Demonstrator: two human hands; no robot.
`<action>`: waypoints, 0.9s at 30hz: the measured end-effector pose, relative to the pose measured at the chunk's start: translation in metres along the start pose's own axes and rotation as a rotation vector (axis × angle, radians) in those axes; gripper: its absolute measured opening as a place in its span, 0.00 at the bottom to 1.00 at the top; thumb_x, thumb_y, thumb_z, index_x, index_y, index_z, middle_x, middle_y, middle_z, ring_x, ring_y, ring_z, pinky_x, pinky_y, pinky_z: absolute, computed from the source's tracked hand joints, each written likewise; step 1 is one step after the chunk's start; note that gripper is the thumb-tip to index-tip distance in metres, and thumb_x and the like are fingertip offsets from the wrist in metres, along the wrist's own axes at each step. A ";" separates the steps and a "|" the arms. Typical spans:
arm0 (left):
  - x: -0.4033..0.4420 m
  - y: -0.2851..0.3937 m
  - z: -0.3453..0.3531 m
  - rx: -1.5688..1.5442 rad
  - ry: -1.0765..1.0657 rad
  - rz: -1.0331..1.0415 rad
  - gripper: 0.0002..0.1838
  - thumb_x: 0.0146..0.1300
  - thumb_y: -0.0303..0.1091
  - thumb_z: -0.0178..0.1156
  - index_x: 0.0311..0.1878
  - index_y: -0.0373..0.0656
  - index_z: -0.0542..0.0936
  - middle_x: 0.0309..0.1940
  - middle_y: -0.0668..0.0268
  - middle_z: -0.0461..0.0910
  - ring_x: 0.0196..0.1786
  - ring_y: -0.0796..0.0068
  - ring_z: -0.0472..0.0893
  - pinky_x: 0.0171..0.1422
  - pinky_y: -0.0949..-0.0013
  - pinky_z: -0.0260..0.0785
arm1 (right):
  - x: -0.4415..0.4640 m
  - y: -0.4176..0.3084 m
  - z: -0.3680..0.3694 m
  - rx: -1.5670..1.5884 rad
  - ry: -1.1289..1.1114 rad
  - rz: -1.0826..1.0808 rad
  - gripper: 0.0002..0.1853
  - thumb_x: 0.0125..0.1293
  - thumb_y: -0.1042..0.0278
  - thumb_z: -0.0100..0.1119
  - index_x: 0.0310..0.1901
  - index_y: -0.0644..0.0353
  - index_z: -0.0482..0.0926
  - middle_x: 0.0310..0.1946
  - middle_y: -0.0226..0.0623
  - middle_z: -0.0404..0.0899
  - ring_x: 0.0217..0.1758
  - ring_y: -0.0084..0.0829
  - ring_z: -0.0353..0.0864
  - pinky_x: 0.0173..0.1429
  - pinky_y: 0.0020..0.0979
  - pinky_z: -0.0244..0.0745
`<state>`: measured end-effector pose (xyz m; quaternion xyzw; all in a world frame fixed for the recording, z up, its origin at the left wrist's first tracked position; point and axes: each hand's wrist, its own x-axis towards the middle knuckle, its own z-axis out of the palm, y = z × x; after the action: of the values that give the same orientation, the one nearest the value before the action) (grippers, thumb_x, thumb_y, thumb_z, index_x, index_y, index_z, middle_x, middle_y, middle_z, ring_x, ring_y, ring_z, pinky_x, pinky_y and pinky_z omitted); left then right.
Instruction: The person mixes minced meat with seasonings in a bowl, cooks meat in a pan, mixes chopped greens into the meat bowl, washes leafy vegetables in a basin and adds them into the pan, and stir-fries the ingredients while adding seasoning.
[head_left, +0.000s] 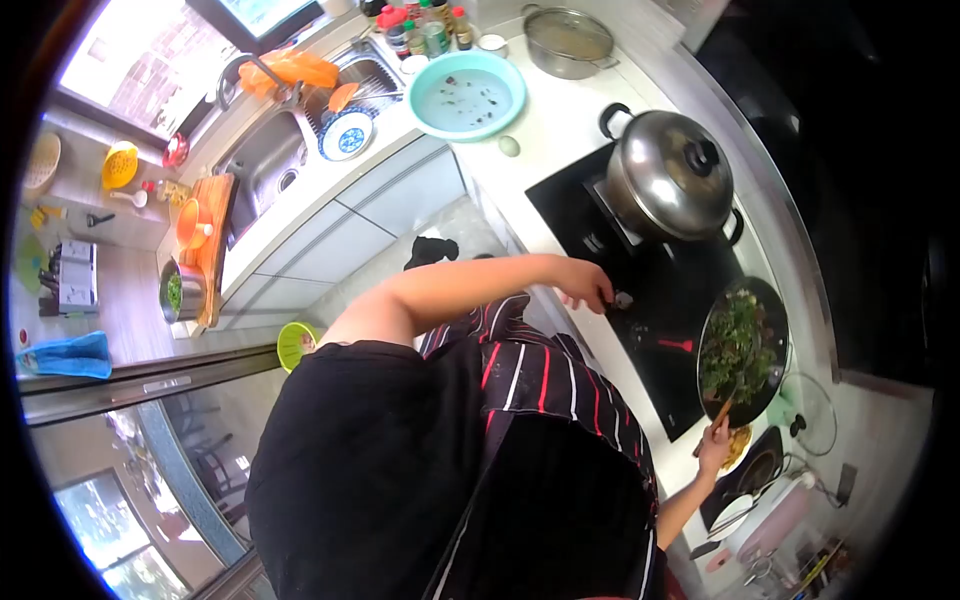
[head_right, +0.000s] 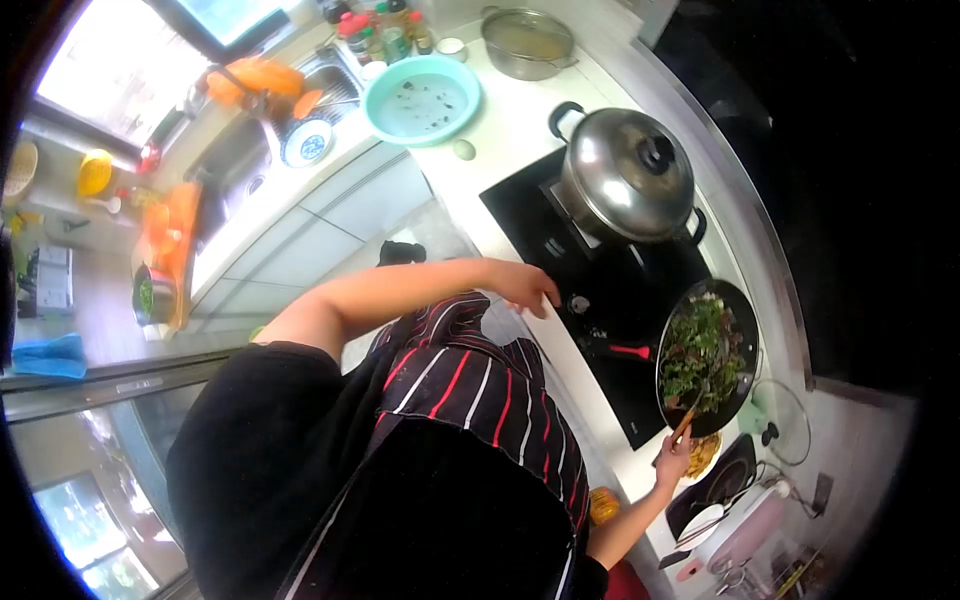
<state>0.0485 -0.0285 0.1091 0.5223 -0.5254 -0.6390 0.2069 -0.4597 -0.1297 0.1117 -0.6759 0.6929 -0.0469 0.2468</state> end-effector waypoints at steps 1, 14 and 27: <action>-0.026 -0.012 -0.021 -0.010 0.014 0.020 0.24 0.57 0.41 0.63 0.56 0.42 0.77 0.31 0.61 0.80 0.31 0.74 0.78 0.32 0.71 0.71 | 0.013 0.037 0.000 0.012 0.011 -0.188 0.30 0.63 0.73 0.56 0.68 0.58 0.63 0.46 0.39 0.78 0.43 0.30 0.77 0.48 0.26 0.71; -0.267 -0.255 -0.418 0.221 1.346 -0.099 0.35 0.44 0.27 0.66 0.61 0.43 0.70 0.42 0.59 0.78 0.44 0.63 0.79 0.50 0.64 0.73 | 0.008 -0.216 -0.048 0.143 1.121 -0.208 0.18 0.61 0.75 0.55 0.54 0.58 0.80 0.53 0.45 0.78 0.46 0.32 0.80 0.52 0.29 0.74; -0.185 -0.354 -0.544 0.130 1.173 -0.035 0.52 0.30 0.37 0.76 0.65 0.45 0.63 0.57 0.52 0.73 0.60 0.53 0.73 0.64 0.59 0.66 | -0.043 -0.556 0.059 0.541 0.838 -0.429 0.23 0.65 0.81 0.51 0.62 0.61 0.72 0.47 0.31 0.76 0.47 0.22 0.73 0.52 0.23 0.68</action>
<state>0.6990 0.0021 -0.0684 0.8087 -0.3524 -0.2131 0.4199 0.0704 -0.1178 0.2940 -0.6377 0.5417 -0.5384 0.0994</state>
